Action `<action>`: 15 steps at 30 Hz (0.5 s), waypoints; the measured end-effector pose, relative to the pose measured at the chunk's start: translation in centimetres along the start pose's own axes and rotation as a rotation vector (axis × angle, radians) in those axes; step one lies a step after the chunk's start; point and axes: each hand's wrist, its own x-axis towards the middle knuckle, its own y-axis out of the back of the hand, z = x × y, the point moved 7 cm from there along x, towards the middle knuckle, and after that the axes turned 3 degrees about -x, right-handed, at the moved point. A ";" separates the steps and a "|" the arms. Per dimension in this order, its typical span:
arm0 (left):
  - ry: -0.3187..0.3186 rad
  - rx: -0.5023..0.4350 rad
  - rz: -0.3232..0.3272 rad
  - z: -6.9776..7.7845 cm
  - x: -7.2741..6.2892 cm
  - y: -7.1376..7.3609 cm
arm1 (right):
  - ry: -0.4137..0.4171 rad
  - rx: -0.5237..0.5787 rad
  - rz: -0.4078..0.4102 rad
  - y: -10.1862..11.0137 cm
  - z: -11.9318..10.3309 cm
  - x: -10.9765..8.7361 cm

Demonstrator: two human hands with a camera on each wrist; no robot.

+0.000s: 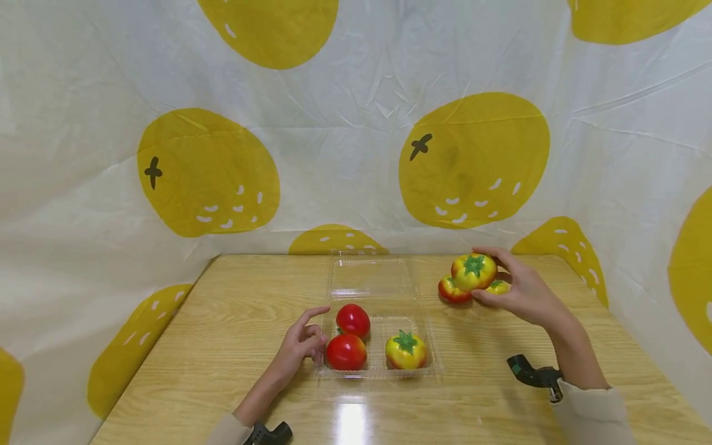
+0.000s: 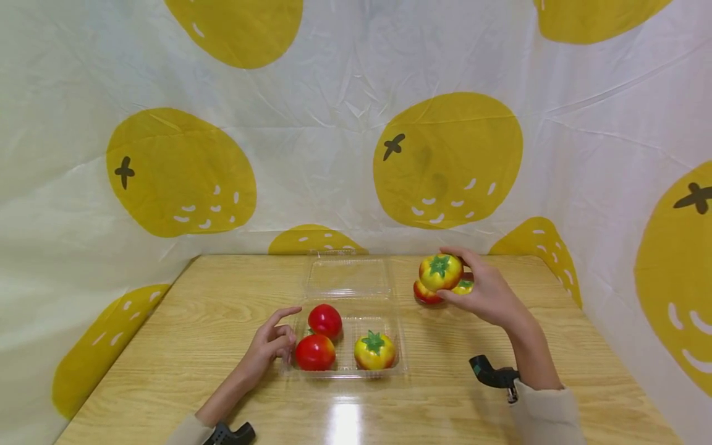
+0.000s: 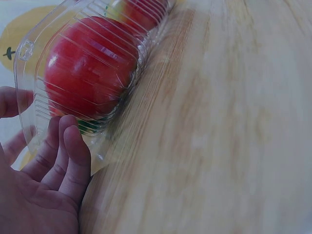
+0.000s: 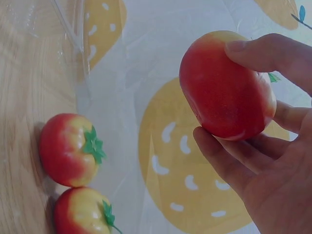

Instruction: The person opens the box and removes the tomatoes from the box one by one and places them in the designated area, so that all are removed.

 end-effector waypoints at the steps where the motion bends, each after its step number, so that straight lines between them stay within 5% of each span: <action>1: 0.000 0.000 0.000 0.0 0.0 0.0 | -0.002 0.000 0.006 0.1 0.1 0.0; 15: -0.012 -0.015 -0.008 0.3 0.1 0.0 | -0.069 -0.001 0.048 1.4 2.8 -0.2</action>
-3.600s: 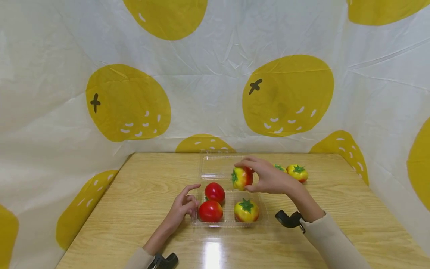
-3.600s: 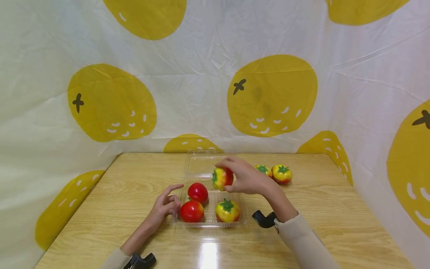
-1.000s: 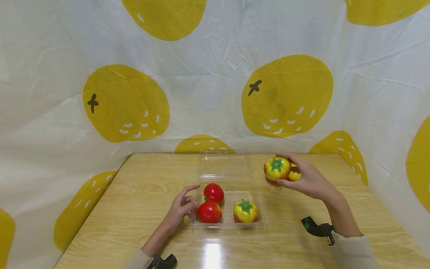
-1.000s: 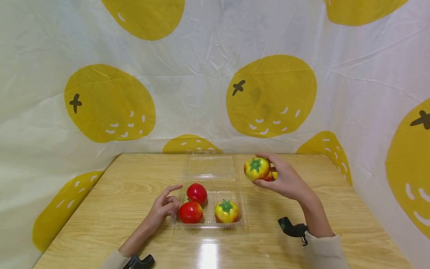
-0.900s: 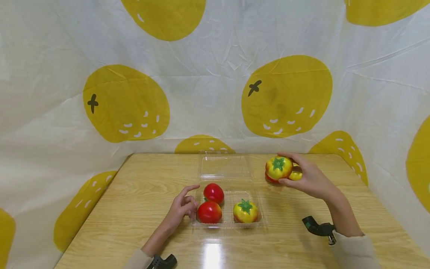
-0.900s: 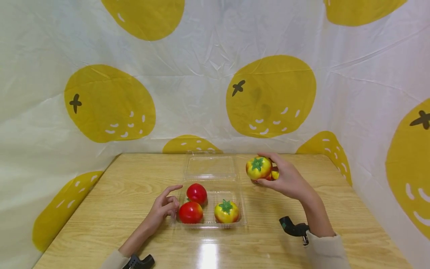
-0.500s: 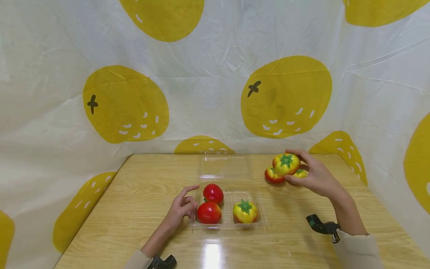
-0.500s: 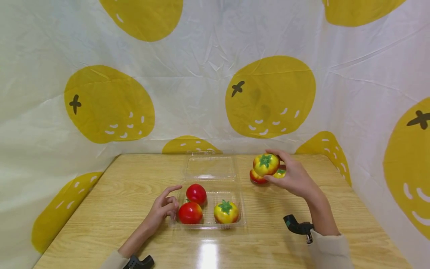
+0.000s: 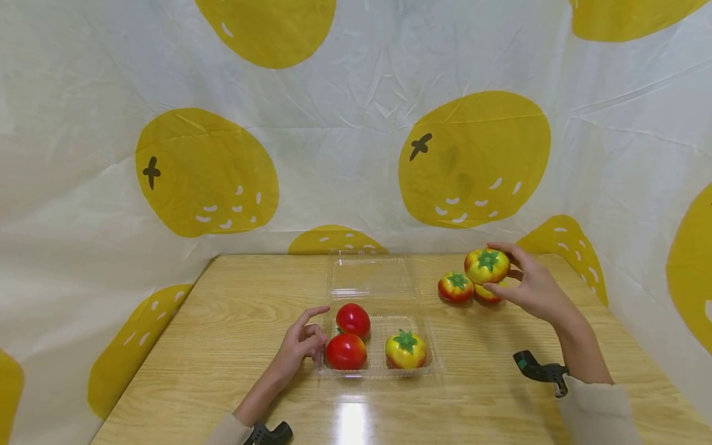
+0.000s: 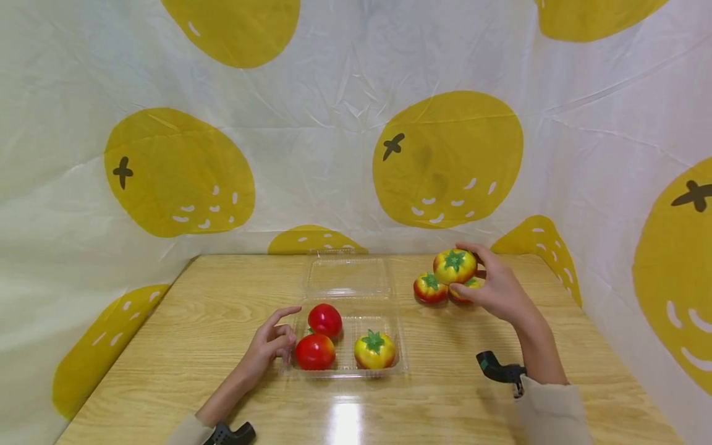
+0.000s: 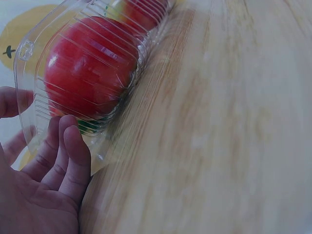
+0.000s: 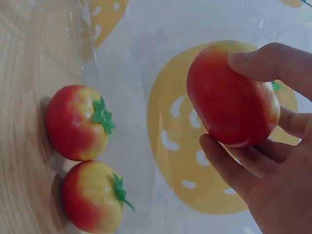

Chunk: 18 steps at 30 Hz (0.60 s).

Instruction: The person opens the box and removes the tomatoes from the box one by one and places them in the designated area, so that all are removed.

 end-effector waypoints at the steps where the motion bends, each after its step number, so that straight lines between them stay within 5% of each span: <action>1: -0.002 -0.001 0.001 0.0 0.0 0.0 | -0.010 -0.002 0.000 0.1 0.2 0.0; 18: 0.002 -0.003 -0.002 -0.1 0.0 0.0 | -0.104 -0.005 0.013 1.1 3.0 -0.5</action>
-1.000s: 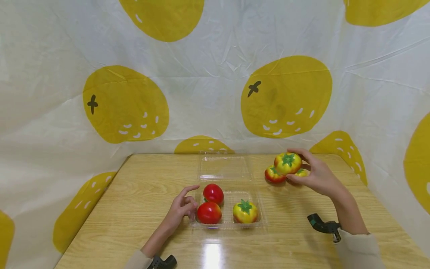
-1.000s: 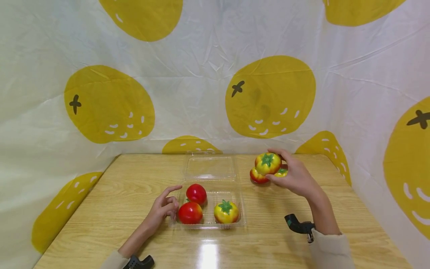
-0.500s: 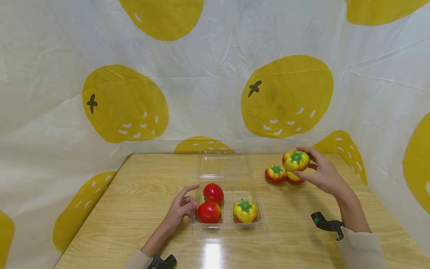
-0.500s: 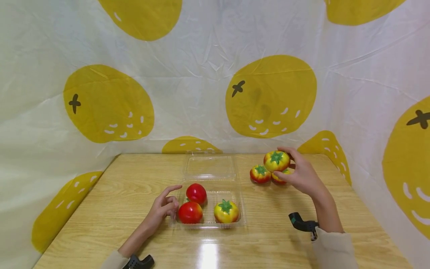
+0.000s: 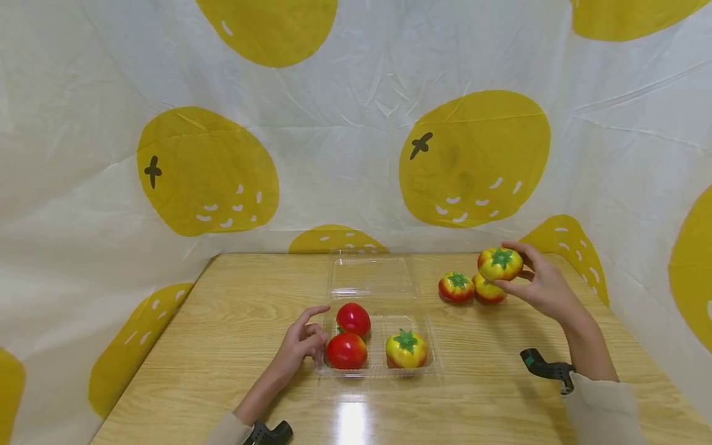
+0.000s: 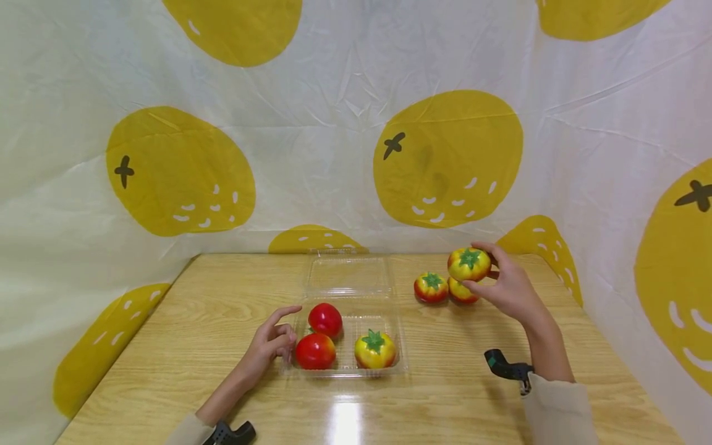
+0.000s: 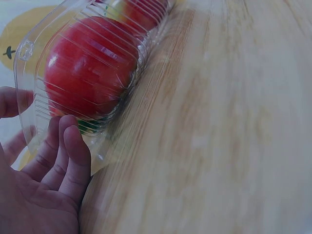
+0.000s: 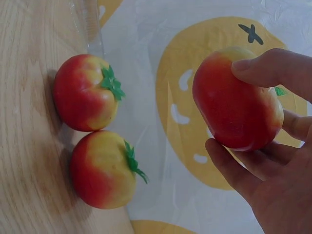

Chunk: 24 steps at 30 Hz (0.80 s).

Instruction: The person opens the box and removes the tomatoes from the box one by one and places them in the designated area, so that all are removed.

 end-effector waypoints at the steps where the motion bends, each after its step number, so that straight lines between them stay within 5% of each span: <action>1: 0.001 0.000 0.001 0.0 0.0 0.0 | -0.003 0.001 0.001 0.0 0.2 0.0; 24: -0.006 0.003 0.006 0.0 0.0 0.0 | -0.053 0.026 0.069 1.1 3.0 -0.4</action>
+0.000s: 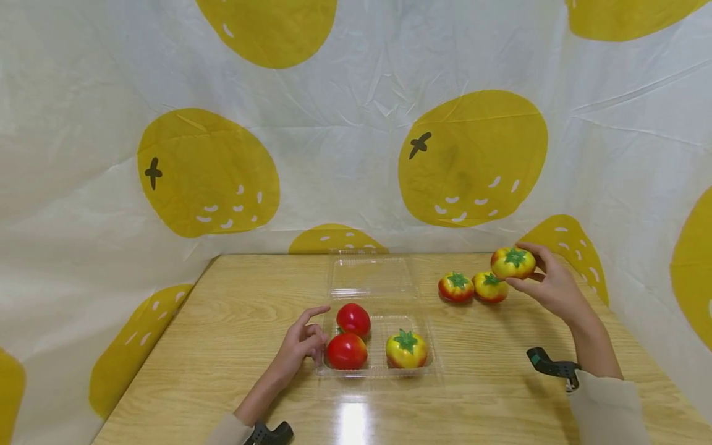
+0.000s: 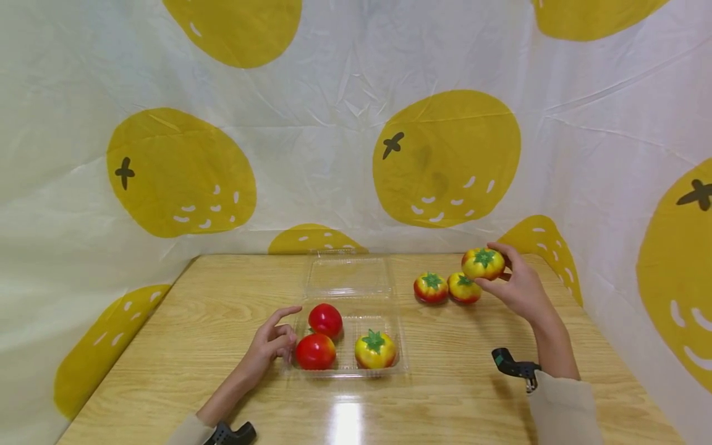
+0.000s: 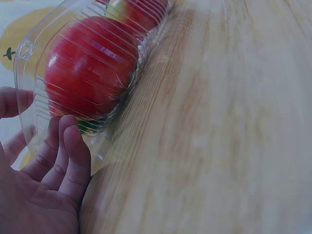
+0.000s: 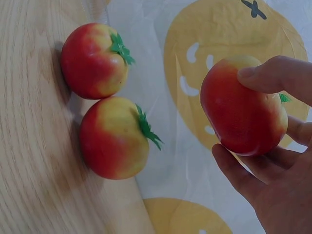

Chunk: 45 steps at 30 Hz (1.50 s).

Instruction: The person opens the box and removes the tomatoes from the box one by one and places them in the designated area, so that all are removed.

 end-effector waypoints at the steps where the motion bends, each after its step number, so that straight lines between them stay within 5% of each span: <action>1: 0.001 0.000 0.001 0.0 0.0 0.0 | 0.000 0.001 0.002 0.0 0.2 0.0; 22: 0.016 0.009 0.011 0.0 -0.1 0.0 | -0.128 -0.020 0.003 0.7 4.5 -0.6; 38: 0.011 0.009 0.009 -0.1 -0.1 0.1 | -0.100 0.013 0.122 0.7 7.2 -1.0; 45: 0.012 0.013 0.011 -0.1 -0.1 0.2 | -0.149 0.009 0.105 0.4 8.5 -1.2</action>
